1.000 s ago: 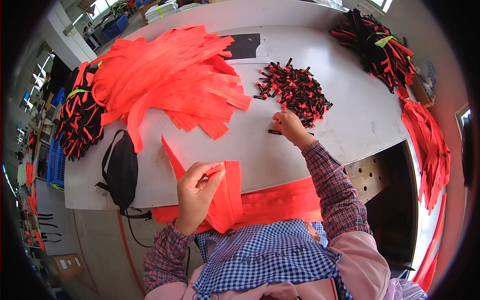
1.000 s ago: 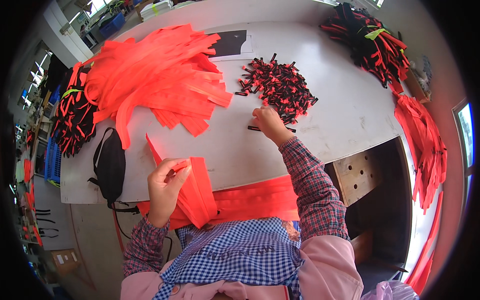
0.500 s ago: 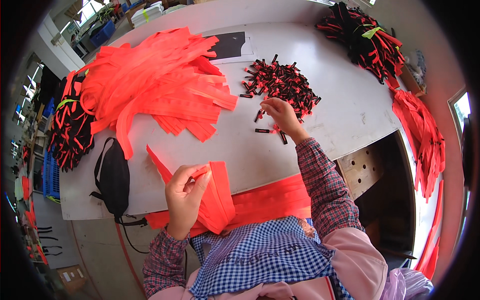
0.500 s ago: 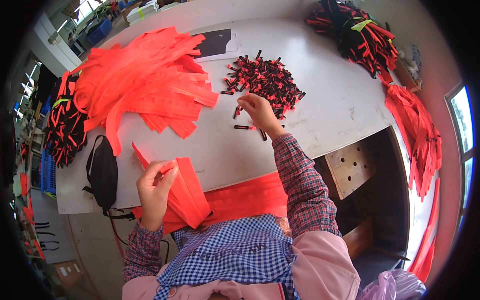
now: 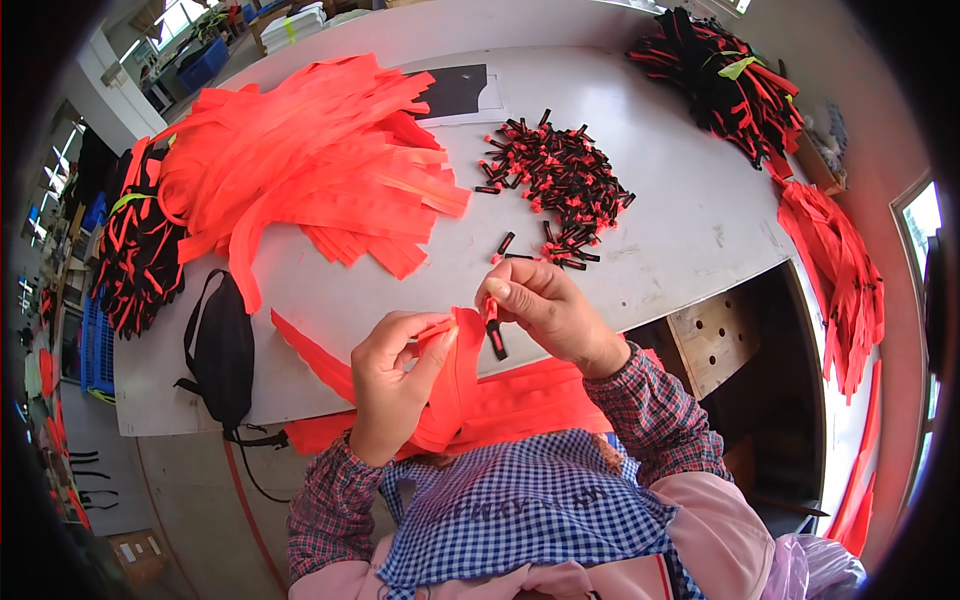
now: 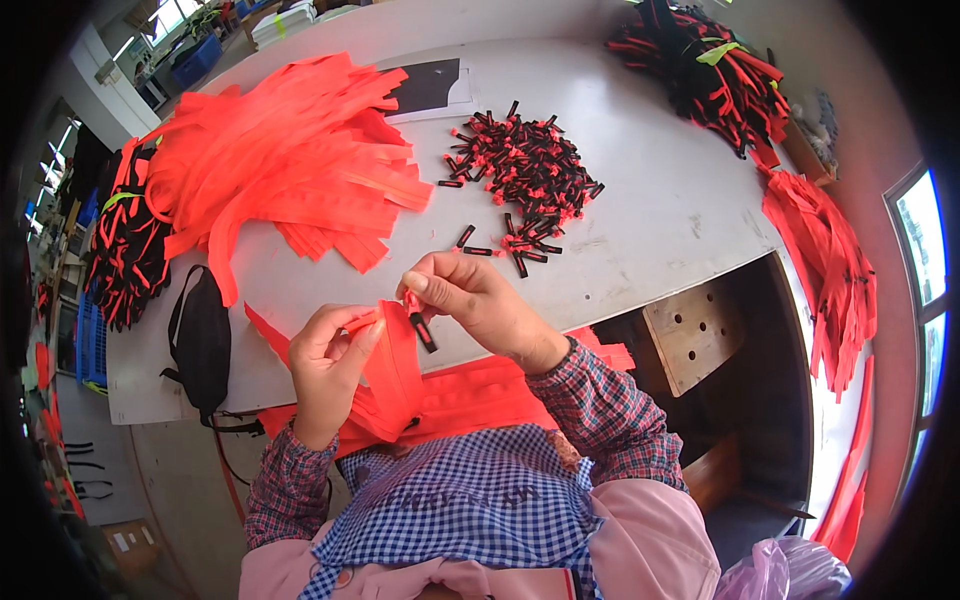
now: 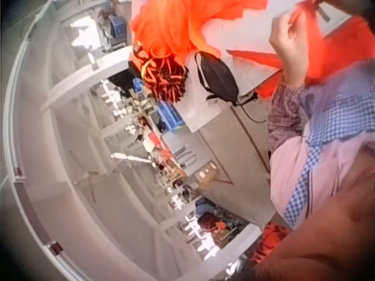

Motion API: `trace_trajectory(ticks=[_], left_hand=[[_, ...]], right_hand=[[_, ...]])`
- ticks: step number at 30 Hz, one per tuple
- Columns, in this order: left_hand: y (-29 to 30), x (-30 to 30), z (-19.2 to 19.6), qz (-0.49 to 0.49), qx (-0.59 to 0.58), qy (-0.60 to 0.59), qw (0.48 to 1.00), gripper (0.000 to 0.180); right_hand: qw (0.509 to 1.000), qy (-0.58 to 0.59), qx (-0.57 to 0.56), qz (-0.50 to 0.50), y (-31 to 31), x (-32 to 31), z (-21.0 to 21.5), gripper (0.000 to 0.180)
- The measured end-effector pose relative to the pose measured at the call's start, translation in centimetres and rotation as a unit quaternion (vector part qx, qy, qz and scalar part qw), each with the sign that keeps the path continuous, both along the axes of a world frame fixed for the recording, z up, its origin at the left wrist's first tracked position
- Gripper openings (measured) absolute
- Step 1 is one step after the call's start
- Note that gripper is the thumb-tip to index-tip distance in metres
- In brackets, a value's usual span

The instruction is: Assembling red straps with plastic buckles by threading them through and fitting components.

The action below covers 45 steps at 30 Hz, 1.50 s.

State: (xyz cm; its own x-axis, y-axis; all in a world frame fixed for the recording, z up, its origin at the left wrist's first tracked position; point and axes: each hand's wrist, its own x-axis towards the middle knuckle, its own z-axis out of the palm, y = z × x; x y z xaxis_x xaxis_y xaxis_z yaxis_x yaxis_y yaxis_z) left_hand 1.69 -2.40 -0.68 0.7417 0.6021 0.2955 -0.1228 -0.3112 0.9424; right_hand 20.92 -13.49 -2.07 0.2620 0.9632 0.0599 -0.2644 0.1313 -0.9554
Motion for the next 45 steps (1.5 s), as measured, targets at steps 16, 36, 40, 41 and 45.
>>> trace_trajectory(ticks=[16, 36, 40, 41, 45], left_hand=[[-0.2, -0.6, 0.5, 0.008, 0.036, 0.009, 0.999, 0.014], [0.2, -1.3, 0.6, -0.043, -0.103, 0.016, 0.994, 0.019], [0.5, -1.2, 0.2, -0.056, -0.151, -0.028, 0.987, 0.029], [0.7, -1.3, 0.2, -0.071, -0.166, -0.027, 0.983, 0.031], [1.1, -1.5, -0.2, -0.118, -0.259, -0.048, 0.957, 0.032]], right_hand=[[0.986, -0.142, 0.052, -0.076, 0.1, -3.3, 1.4, 0.016], [0.994, -0.098, -0.018, -0.053, -0.6, -4.0, 1.3, 0.016], [0.998, -0.021, -0.061, 0.016, -1.0, -3.8, -0.2, 0.015], [0.998, -0.009, -0.051, 0.017, -0.9, -3.7, -0.7, 0.014], [0.999, 0.031, 0.01, 0.009, -0.6, -4.1, -2.1, 0.013]])
